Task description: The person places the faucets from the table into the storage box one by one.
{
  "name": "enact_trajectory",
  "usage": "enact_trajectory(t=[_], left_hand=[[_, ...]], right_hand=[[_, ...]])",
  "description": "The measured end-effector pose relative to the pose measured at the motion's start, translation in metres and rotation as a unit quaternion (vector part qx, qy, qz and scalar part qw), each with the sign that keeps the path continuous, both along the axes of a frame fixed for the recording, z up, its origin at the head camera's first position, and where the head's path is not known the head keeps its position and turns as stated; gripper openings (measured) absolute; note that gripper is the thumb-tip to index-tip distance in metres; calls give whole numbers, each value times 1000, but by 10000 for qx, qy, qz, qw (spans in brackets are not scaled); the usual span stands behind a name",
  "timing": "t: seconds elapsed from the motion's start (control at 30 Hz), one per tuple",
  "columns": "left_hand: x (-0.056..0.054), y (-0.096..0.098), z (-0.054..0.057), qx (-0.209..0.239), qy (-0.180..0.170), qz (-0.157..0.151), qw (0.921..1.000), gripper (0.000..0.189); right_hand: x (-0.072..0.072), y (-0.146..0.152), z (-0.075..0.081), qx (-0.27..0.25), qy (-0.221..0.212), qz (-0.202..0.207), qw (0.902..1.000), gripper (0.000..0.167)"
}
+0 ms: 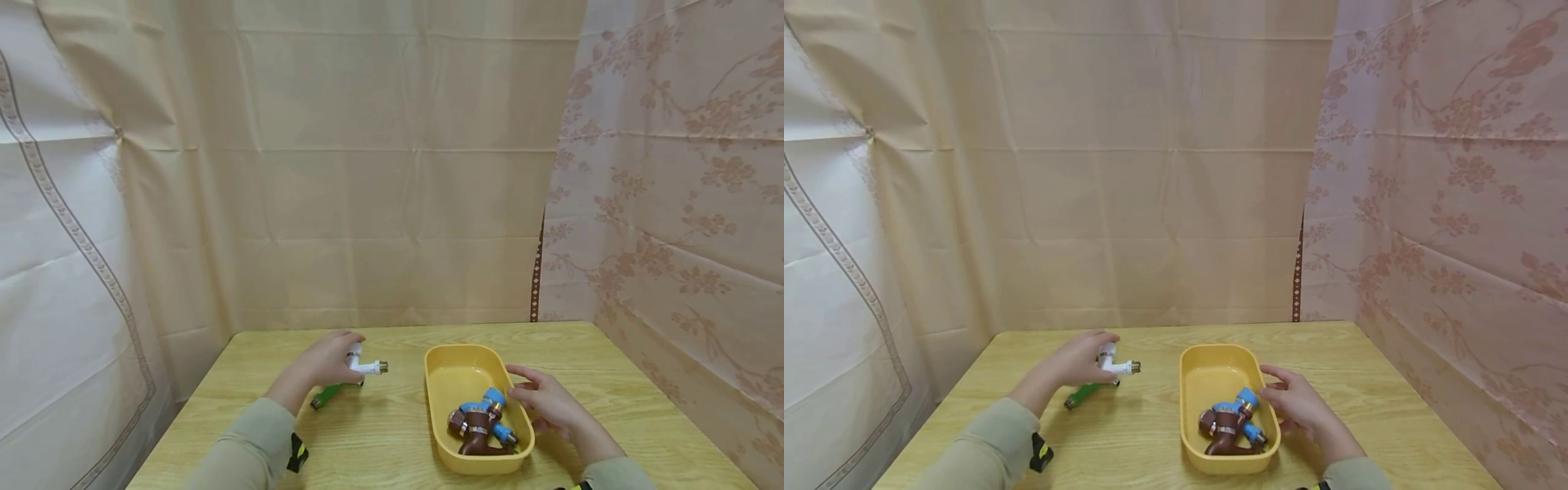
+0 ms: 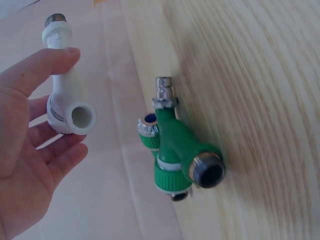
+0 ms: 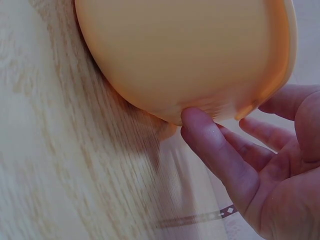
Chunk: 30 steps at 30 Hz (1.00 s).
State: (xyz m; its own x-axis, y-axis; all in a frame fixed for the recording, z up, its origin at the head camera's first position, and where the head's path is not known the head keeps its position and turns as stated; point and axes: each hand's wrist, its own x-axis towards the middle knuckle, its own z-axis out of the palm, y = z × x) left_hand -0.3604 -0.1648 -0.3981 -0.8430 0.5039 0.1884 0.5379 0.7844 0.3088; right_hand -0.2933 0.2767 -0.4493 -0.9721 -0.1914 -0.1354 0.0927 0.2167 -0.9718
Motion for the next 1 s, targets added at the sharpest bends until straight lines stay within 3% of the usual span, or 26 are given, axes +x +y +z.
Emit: enact_trajectory(t=[0.63, 1.0], left_hand=[[5, 32, 12, 87, 123, -290, 9995, 77], [9, 54, 22, 281, 92, -276, 9992, 75]], right_hand=[[1, 0, 0, -51, 34, 48, 10000, 70], [1, 0, -1, -37, 55, 82, 9999, 69]])
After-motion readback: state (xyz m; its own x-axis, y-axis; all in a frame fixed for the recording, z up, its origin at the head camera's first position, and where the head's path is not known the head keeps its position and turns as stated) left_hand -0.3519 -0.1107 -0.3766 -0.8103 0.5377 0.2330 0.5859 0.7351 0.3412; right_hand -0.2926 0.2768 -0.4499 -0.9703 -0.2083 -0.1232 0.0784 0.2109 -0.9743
